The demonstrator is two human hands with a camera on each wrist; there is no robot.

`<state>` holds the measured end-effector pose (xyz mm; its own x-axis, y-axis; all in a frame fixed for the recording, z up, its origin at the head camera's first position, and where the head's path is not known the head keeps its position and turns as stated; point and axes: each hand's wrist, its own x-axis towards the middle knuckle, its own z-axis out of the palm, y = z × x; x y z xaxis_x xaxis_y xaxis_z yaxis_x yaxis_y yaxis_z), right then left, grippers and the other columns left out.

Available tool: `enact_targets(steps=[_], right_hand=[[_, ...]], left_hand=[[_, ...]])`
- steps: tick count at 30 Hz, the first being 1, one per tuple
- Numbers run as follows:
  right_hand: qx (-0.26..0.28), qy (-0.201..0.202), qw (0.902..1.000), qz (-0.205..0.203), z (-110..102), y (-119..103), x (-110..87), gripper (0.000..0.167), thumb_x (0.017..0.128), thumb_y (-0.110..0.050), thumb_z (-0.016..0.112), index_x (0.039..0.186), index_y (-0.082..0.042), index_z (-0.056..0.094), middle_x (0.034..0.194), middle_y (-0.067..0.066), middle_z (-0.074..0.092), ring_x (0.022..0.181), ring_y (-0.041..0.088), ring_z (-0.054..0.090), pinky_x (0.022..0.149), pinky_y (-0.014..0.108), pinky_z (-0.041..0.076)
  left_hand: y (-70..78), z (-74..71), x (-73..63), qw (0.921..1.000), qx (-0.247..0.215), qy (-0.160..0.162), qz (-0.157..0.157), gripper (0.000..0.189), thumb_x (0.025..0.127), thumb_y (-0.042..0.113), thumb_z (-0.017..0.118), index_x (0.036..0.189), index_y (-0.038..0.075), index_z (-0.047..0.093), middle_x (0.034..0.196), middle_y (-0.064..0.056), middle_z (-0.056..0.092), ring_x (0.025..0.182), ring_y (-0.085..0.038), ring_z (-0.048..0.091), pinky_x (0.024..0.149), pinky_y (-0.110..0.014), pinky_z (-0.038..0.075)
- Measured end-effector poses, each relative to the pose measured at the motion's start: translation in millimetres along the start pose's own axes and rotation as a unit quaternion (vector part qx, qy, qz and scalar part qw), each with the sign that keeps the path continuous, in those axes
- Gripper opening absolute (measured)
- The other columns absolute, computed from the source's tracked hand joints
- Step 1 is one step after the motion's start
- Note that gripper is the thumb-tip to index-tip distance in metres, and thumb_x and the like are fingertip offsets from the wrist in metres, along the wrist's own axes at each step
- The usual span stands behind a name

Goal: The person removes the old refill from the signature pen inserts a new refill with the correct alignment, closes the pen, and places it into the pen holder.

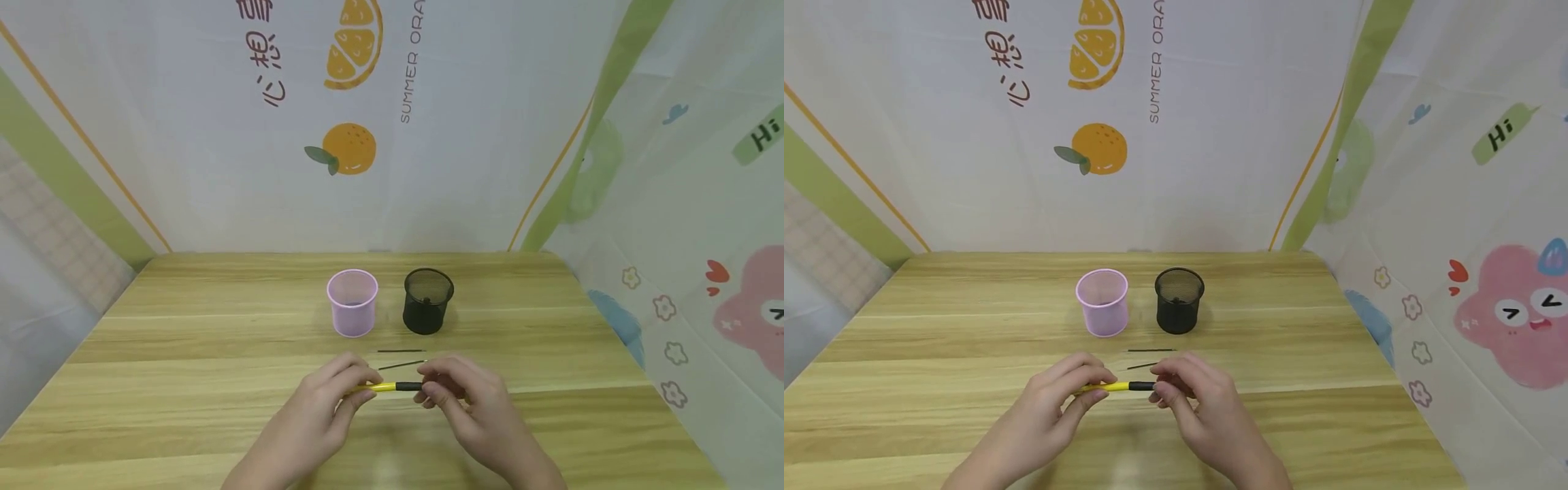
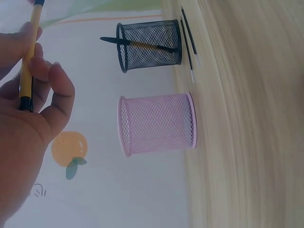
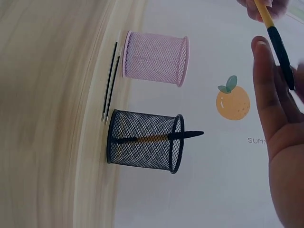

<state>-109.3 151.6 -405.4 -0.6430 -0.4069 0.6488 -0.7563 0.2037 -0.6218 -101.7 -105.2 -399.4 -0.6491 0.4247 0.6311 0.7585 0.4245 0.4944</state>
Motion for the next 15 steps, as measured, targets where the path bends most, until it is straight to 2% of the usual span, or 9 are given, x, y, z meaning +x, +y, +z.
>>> enact_targets(steps=[4, 8, 15], right_hand=[[0.005, 0.001, 0.9997, -0.022, -1.2, 0.2, 0.3, 0.034, 0.090, 0.017, 0.072, 0.118, -0.003, 0.068, 0.107, 0.011, 0.074, 0.089, 0.018, 0.078, 0.078, 0.025, 0.066], [0.020, 0.015, 0.9992, -0.030, -0.7, 1.2, 0.9, 0.033, 0.088, 0.021, 0.070, 0.113, -0.001, 0.069, 0.101, 0.012, 0.075, 0.084, 0.019, 0.077, 0.074, 0.023, 0.065], [0.021, 0.021, 0.9992, 0.025, -1.0, -0.3, -1.6, 0.023, 0.094, 0.015, 0.068, 0.110, -0.001, 0.072, 0.084, 0.010, 0.075, 0.071, 0.012, 0.075, 0.064, 0.022, 0.062]], left_hand=[[-0.4, -2.7, -1.1, 0.9999, 0.004, 0.009, -0.003, 0.030, 0.094, -0.004, 0.075, 0.114, 0.017, 0.072, 0.107, 0.012, 0.067, 0.090, -0.001, 0.064, 0.079, -0.008, 0.050], [-0.4, -3.3, -1.4, 1.0000, -0.005, 0.006, -0.002, 0.028, 0.095, -0.003, 0.074, 0.115, 0.018, 0.072, 0.108, 0.012, 0.067, 0.090, 0.000, 0.064, 0.080, -0.009, 0.050], [-1.2, -2.3, -0.9, 0.9993, -0.015, 0.017, 0.031, 0.023, 0.098, -0.001, 0.071, 0.116, 0.014, 0.073, 0.108, 0.008, 0.067, 0.089, -0.003, 0.063, 0.079, -0.009, 0.050]])
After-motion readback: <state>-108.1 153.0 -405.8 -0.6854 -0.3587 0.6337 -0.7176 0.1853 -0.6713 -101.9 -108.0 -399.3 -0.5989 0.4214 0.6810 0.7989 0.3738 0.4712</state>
